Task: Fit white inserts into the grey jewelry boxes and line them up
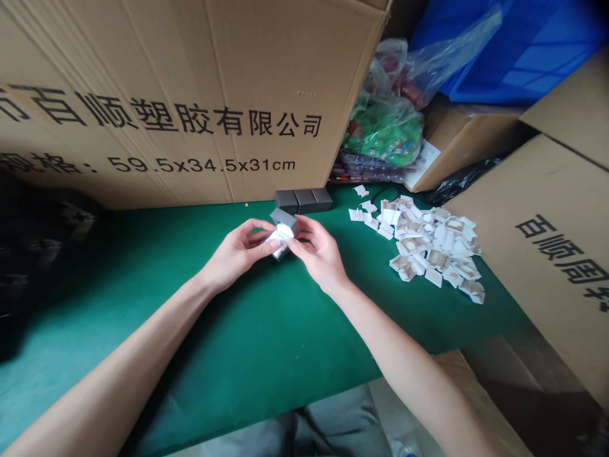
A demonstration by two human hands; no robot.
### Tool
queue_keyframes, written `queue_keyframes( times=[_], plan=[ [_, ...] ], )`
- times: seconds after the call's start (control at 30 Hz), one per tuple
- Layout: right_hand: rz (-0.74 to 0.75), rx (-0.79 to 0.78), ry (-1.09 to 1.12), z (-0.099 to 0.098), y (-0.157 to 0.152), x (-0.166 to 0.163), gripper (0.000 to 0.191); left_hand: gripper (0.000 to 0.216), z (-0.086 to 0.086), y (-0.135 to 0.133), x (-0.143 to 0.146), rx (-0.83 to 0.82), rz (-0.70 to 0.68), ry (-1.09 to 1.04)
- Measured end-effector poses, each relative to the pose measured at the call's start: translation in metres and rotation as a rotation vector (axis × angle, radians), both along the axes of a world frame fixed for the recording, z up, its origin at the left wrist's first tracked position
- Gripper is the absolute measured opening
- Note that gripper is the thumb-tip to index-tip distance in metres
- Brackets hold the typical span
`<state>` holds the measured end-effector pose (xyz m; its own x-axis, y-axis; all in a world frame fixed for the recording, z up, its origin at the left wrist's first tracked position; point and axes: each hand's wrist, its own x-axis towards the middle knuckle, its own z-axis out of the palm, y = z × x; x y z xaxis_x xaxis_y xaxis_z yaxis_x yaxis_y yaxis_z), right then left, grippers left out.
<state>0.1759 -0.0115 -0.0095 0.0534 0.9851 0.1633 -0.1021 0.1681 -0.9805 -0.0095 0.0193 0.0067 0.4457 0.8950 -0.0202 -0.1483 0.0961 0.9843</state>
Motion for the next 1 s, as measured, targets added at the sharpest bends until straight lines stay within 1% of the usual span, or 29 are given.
queue_keyframes(
  times=[0.1,0.23,0.43,0.6,0.7,0.77,0.9,1.0],
  plan=[
    [0.066,-0.061,0.038,-0.0011,-0.0002,-0.0013,0.047,0.038,-0.0008,0.0008,-0.0009,-0.013,-0.01,-0.033],
    [0.158,-0.159,0.056,0.0024,-0.002,-0.001,0.041,0.039,-0.0004,0.0005,-0.0012,-0.023,-0.005,-0.041],
    [0.145,-0.145,0.044,0.0059,-0.0029,-0.0006,0.038,0.044,0.0009,-0.0002,-0.0003,-0.004,0.006,-0.008],
    [0.135,-0.177,0.019,0.0045,-0.0027,-0.0021,0.041,0.044,-0.0016,0.0002,0.0003,0.036,0.005,0.029],
    [0.113,-0.194,0.049,0.0052,-0.004,-0.004,0.047,0.049,-0.0042,0.0007,0.0003,0.044,0.039,0.02],
    [0.128,-0.219,0.068,0.0063,-0.0052,-0.0049,0.049,0.056,-0.0053,0.0011,0.0,0.062,0.069,0.013],
    [0.218,-0.255,0.061,0.0082,-0.0062,-0.0042,0.045,0.07,-0.0046,0.0016,-0.0018,0.08,0.089,0.047],
    [0.254,-0.259,0.043,0.008,-0.0054,-0.0033,0.042,0.07,-0.0032,0.0018,-0.0033,0.084,0.077,0.065]
  ],
)
